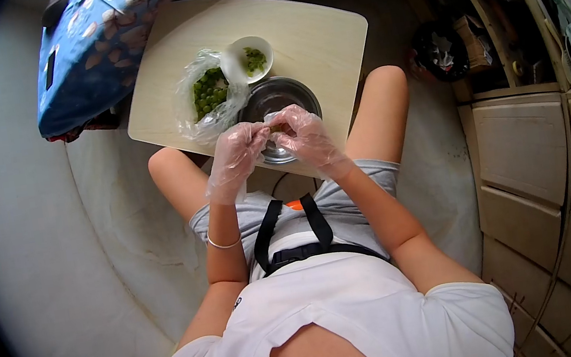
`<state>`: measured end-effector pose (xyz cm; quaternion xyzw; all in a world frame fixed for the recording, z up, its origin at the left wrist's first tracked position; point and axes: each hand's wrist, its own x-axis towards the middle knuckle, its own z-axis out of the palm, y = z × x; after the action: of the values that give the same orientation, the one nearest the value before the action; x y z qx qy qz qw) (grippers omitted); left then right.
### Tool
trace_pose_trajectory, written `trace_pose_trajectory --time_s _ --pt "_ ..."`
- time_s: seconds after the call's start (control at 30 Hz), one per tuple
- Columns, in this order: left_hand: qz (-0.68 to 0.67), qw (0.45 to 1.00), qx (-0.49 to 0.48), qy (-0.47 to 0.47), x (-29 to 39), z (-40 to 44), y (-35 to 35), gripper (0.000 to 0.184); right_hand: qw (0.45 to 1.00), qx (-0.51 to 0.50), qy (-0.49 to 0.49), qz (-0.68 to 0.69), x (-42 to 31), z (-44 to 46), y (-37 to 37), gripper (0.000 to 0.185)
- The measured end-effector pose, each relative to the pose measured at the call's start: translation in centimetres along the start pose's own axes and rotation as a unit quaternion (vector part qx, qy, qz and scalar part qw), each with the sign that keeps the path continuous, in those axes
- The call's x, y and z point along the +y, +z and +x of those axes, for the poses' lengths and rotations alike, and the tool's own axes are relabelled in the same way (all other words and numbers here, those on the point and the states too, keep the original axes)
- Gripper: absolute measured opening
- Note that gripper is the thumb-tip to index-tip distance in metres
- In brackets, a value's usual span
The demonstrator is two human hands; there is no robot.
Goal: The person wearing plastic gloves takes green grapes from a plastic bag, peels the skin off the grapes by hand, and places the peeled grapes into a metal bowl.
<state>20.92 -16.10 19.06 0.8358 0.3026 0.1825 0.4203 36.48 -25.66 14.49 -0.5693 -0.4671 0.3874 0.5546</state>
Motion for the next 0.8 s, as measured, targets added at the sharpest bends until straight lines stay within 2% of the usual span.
trace_pose_trajectory --time_s 0.17,0.33,0.67,0.73,0.77,0.8 --pt "-0.006 1.0 -0.013 -0.025 0.8 -0.2 -0.3 0.012 1.0 0.005 -0.015 -0.019 -0.8 -0.1 0.1 0.023" --pt "0.045 0.998 0.018 0.035 1.1 -0.2 -0.2 0.011 0.997 0.012 -0.048 -0.067 -2.0 0.1 -0.1 0.022" --pt "0.036 0.999 0.033 0.01 0.7 -0.3 0.2 0.009 0.995 0.015 -0.056 -0.076 -1.8 0.1 -0.1 0.023" --pt "-0.032 0.998 0.051 0.005 0.3 -0.3 0.4 0.009 0.996 0.011 -0.05 -0.079 -1.7 0.1 -0.1 0.024" --pt "-0.032 0.998 0.051 0.005 0.1 -0.5 0.6 0.009 1.0 0.01 -0.022 -0.006 -1.5 0.0 0.0 0.023" --pt "-0.129 0.988 0.043 -0.078 0.1 -0.6 0.7 0.01 0.998 0.009 0.007 0.066 -1.3 0.0 0.1 0.022"
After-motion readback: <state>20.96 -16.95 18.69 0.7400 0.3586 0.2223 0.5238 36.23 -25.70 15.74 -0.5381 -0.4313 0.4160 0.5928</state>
